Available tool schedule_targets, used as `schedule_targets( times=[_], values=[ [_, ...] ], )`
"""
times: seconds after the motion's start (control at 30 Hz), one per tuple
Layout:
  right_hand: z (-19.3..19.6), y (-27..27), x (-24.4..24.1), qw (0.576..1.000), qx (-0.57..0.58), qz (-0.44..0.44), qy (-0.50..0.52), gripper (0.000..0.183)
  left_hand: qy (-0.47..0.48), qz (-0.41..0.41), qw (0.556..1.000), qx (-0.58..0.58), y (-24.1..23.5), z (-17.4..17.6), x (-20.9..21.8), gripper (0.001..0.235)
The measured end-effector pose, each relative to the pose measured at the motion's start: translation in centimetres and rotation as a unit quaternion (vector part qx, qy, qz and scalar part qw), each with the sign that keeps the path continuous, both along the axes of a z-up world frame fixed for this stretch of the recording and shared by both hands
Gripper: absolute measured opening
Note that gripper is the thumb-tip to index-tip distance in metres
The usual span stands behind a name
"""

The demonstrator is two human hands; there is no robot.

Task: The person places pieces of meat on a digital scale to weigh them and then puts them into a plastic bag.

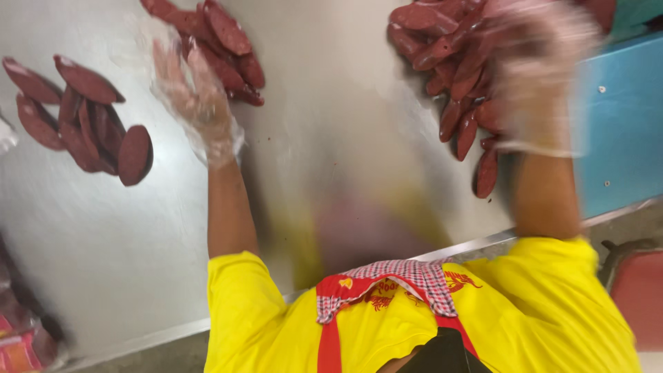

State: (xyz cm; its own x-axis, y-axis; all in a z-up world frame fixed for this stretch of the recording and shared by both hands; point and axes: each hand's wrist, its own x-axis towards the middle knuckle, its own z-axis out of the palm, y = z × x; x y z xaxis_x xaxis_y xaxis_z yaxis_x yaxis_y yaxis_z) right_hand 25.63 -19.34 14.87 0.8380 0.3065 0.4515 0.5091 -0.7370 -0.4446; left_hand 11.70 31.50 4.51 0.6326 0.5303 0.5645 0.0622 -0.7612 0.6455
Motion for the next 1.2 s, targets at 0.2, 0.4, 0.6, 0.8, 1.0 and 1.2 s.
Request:
schedule_targets(
  times=[0.2,0.4,0.6,0.8,1.0,1.2],
  values=[
    [-12.6,27.7,-5.9,0.941,0.273,0.141,0.141,0.061,-0.142,-0.104,0.961,-0.214,-3.9,1.2,-1.4,0.034],
    [-10.6,21.2,-12.2,0.967,0.205,0.150,0.035,0.043,-0.035,-0.160,0.903,-0.397,-6.7,-2.4,-2.0,0.031],
    [-8.0,7.6,-9.9,0.991,0.120,-0.053,-0.018,0.036,0.068,-0.398,0.858,-0.316,-18.2,-4.2,0.2,0.054],
    [-8.6,9.3,-2.7,0.979,-0.161,-0.124,-0.018,0.073,0.032,-0.399,0.909,-0.118,-26.3,-2.9,0.0,0.082],
    [-6.0,5.6,-2.4,0.984,-0.134,-0.088,-0.082,0.076,0.067,-0.293,0.852,-0.428,-24.3,-4.8,0.3,0.070],
    [-5.9,2.8,1.9,0.903,-0.426,0.008,-0.057,0.031,-0.019,-0.258,0.899,-0.353,-27.5,-9.2,1.2,0.044]
  ],
)
